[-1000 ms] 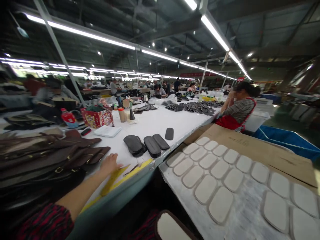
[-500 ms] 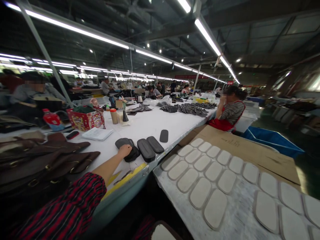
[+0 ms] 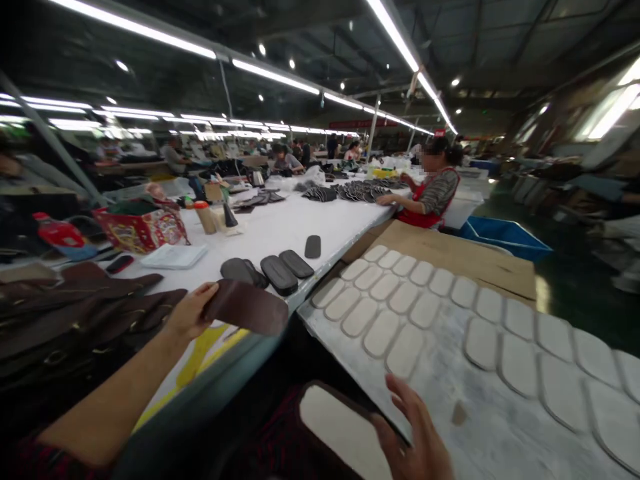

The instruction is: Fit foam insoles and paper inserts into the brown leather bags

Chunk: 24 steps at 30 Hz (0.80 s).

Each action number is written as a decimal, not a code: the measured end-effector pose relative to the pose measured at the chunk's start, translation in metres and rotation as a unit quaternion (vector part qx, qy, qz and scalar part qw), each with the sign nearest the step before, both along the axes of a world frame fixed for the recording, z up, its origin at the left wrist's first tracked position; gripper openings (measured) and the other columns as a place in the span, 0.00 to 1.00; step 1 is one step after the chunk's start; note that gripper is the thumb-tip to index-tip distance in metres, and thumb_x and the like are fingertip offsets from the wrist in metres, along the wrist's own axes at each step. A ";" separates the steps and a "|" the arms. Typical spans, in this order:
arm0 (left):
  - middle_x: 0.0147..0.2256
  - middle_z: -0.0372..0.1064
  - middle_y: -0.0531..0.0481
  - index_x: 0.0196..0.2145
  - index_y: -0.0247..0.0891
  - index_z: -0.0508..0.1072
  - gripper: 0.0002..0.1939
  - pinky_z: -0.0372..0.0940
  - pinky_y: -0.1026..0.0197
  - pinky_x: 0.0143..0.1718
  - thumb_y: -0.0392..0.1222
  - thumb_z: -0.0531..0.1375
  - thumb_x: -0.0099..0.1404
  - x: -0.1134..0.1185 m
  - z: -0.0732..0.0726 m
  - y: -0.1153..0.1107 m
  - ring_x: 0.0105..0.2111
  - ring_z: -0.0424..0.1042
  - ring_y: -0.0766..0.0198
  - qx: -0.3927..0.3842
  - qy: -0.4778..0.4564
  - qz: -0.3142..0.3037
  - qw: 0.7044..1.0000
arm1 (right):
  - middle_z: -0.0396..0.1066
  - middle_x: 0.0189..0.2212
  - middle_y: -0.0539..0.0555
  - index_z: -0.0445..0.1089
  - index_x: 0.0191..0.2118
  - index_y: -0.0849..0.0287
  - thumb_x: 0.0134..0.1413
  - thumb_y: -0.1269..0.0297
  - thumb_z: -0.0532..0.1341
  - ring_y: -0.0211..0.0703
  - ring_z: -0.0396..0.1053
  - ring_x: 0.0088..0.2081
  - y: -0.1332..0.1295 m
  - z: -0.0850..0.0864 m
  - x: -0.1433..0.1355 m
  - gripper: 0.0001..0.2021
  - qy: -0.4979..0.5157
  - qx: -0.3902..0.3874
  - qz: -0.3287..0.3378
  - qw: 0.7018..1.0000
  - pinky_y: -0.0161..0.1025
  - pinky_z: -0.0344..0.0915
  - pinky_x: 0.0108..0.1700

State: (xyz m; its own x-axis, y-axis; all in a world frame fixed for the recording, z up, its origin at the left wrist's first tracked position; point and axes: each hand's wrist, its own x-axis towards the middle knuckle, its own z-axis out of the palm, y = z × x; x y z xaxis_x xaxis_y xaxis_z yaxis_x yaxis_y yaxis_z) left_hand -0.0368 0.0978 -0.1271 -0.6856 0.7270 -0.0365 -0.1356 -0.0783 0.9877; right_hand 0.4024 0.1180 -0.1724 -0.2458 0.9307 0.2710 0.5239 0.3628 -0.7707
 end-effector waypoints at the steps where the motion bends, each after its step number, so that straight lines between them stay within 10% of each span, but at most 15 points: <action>1: 0.29 0.66 0.52 0.37 0.36 0.66 0.16 0.62 0.67 0.24 0.45 0.62 0.52 0.023 -0.002 -0.008 0.24 0.65 0.69 -0.004 -0.032 -0.085 0.996 | 0.52 0.57 0.59 0.48 0.58 0.55 0.52 0.51 0.56 0.50 0.60 0.52 -0.005 0.007 -0.012 0.30 0.012 0.002 0.043 0.999 0.49 0.61 0.53; 4: 0.33 0.67 0.52 0.39 0.41 0.66 0.19 0.65 0.65 0.29 0.39 0.65 0.49 0.085 -0.014 -0.027 0.29 0.68 0.65 -0.004 -0.150 -0.336 0.930 | 0.45 0.60 0.61 0.38 0.62 0.58 0.50 0.53 0.59 0.49 0.51 0.58 -0.013 0.025 -0.032 0.39 0.086 -0.100 0.143 0.981 0.47 0.57 0.56; 8: 0.33 0.67 0.52 0.39 0.41 0.65 0.18 0.65 0.63 0.33 0.37 0.65 0.50 0.134 -0.044 -0.041 0.31 0.69 0.65 -0.043 -0.218 -0.469 0.855 | 0.67 0.45 0.59 0.59 0.55 0.61 0.41 0.49 0.64 0.50 0.64 0.47 -0.022 0.037 -0.013 0.35 0.100 -0.389 0.257 0.879 0.43 0.65 0.45; 11: 0.36 0.67 0.49 0.38 0.37 0.65 0.16 0.64 0.64 0.37 0.39 0.64 0.52 0.148 -0.069 -0.046 0.35 0.68 0.65 -0.083 -0.230 -0.482 0.841 | 0.71 0.33 0.54 0.69 0.45 0.63 0.41 0.51 0.64 0.46 0.67 0.40 -0.034 0.030 0.012 0.26 0.106 -0.475 0.266 0.832 0.40 0.65 0.44; 20: 0.16 0.61 0.57 0.24 0.35 0.64 0.18 0.60 0.67 0.16 0.56 0.59 0.53 0.167 -0.086 -0.034 0.15 0.62 0.69 -0.271 0.010 -0.441 0.856 | 0.67 0.23 0.50 0.66 0.39 0.64 0.47 0.42 0.55 0.34 0.61 0.18 -0.038 -0.012 0.030 0.26 0.024 -0.439 0.014 0.898 0.31 0.59 0.19; 24: 0.13 0.61 0.56 0.22 0.36 0.63 0.18 0.55 0.69 0.12 0.55 0.59 0.52 0.170 -0.088 -0.018 0.12 0.61 0.69 -0.296 0.077 -0.406 0.861 | 0.66 0.20 0.50 0.65 0.40 0.63 0.50 0.42 0.53 0.36 0.61 0.18 -0.025 -0.018 0.032 0.26 -0.015 -0.436 0.004 0.900 0.32 0.59 0.19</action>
